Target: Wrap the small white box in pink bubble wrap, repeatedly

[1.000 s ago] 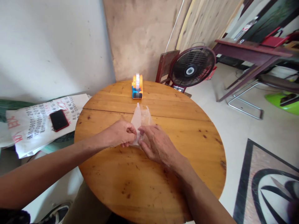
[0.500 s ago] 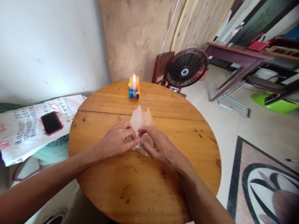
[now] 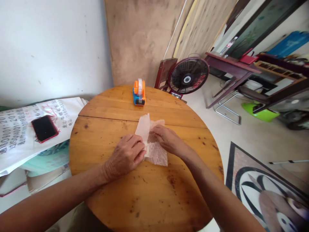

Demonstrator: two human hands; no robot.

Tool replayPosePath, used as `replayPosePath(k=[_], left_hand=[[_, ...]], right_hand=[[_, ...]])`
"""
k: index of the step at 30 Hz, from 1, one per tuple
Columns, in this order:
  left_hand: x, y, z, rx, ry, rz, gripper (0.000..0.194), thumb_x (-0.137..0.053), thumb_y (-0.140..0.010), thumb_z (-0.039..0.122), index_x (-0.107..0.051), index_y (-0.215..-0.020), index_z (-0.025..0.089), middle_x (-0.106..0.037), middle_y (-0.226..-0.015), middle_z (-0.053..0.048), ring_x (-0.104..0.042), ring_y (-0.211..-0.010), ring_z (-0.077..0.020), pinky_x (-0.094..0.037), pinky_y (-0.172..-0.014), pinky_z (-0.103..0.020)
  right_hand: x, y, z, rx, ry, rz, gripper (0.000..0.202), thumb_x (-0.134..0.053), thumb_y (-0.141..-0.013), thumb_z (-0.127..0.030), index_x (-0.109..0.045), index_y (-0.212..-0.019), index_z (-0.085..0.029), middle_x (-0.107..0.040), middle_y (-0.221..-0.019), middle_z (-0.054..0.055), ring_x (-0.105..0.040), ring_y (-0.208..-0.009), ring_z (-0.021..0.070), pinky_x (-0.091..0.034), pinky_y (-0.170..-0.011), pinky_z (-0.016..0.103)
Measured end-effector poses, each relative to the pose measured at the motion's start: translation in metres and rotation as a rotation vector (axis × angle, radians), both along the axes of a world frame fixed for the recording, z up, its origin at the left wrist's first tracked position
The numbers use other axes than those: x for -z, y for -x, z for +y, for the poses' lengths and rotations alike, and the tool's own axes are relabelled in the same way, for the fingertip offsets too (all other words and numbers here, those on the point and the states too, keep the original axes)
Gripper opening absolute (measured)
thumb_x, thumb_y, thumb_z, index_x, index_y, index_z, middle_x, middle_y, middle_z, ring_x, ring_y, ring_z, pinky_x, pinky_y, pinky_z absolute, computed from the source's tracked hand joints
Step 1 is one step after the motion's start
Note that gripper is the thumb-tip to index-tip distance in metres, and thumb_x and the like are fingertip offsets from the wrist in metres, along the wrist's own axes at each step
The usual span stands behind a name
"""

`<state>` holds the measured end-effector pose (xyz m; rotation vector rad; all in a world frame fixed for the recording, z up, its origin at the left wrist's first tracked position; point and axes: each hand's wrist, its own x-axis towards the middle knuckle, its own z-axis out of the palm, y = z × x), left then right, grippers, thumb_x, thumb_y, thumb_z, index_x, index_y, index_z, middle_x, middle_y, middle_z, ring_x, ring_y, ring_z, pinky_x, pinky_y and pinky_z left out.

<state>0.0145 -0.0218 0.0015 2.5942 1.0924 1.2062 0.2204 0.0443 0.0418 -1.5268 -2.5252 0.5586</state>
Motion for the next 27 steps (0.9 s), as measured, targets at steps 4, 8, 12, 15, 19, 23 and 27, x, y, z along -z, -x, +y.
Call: replayPosePath(k=[4, 8, 12, 15, 19, 23, 27], left_hand=[[0.000, -0.001, 0.002, 0.009, -0.021, 0.007, 0.013, -0.051, -0.093, 0.015, -0.060, -0.084, 0.014, -0.065, -0.092, -0.010, -0.056, -0.085, -0.0219, -0.048, -0.077, -0.037], [0.001, -0.001, 0.003, 0.020, -0.041, -0.023, 0.012, -0.053, -0.093, 0.015, -0.061, -0.084, 0.014, -0.067, -0.093, -0.010, -0.058, -0.088, -0.0220, -0.049, -0.080, -0.037], [0.003, 0.000, 0.003, 0.035, -0.052, -0.056, 0.009, -0.055, -0.092, 0.015, -0.061, -0.086, 0.014, -0.069, -0.097, -0.010, -0.058, -0.090, -0.0221, -0.050, -0.083, -0.037], [0.004, 0.001, 0.004, 0.046, -0.064, -0.062, 0.008, -0.055, -0.092, 0.015, -0.061, -0.086, 0.014, -0.071, -0.097, -0.009, -0.059, -0.091, -0.0224, -0.050, -0.082, -0.037], [0.004, 0.000, 0.005, 0.053, -0.050, -0.058, 0.008, -0.055, -0.091, 0.015, -0.062, -0.086, 0.015, -0.071, -0.094, -0.008, -0.059, -0.090, -0.0223, -0.050, -0.082, -0.037], [0.002, 0.001, 0.006, 0.061, -0.018, -0.033, 0.012, -0.053, -0.092, 0.015, -0.064, -0.088, 0.015, -0.071, -0.092, -0.007, -0.059, -0.090, -0.0217, -0.050, -0.082, -0.037], [0.002, 0.003, 0.006, 0.073, -0.016, -0.017, 0.013, -0.053, -0.092, 0.015, -0.065, -0.088, 0.016, -0.071, -0.094, -0.008, -0.058, -0.090, -0.0214, -0.049, -0.084, -0.037]], right_hand=[[-0.005, 0.014, 0.027, 0.010, -0.046, -0.295, 0.033, -0.043, -0.089, -0.011, -0.071, -0.105, -0.020, -0.068, -0.099, 0.011, -0.062, -0.078, 0.0208, -0.038, -0.064, 0.028], [-0.001, 0.022, 0.056, 0.011, -0.067, -0.197, 0.033, -0.043, -0.092, -0.017, -0.070, -0.111, -0.022, -0.071, -0.094, 0.010, -0.063, -0.079, 0.0214, -0.038, -0.064, 0.027], [0.005, 0.020, 0.076, 0.020, -0.041, -0.071, 0.034, -0.041, -0.094, -0.018, -0.071, -0.111, -0.021, -0.074, -0.099, 0.007, -0.065, -0.087, 0.0207, -0.044, -0.074, 0.028], [0.006, 0.012, 0.074, 0.148, -0.085, 0.082, 0.039, -0.041, -0.091, -0.014, -0.068, -0.120, -0.017, -0.074, -0.103, 0.008, -0.065, -0.091, 0.0199, -0.047, -0.081, 0.030], [-0.004, -0.010, 0.035, 0.285, -0.229, 0.286, 0.033, -0.050, -0.086, -0.021, -0.069, -0.112, -0.014, -0.072, -0.105, 0.011, -0.065, -0.090, 0.0214, -0.049, -0.083, 0.035], [-0.010, -0.030, -0.033, 0.367, -0.206, 0.378, 0.041, -0.060, -0.085, -0.044, -0.064, -0.116, -0.017, -0.068, -0.113, 0.014, -0.064, -0.090, 0.0239, -0.051, -0.077, 0.040], [0.000, -0.030, -0.084, 0.460, -0.094, 0.437, 0.067, -0.065, -0.079, -0.054, -0.050, -0.135, -0.019, -0.060, -0.127, 0.017, -0.063, -0.096, 0.0261, -0.053, -0.073, 0.040]])
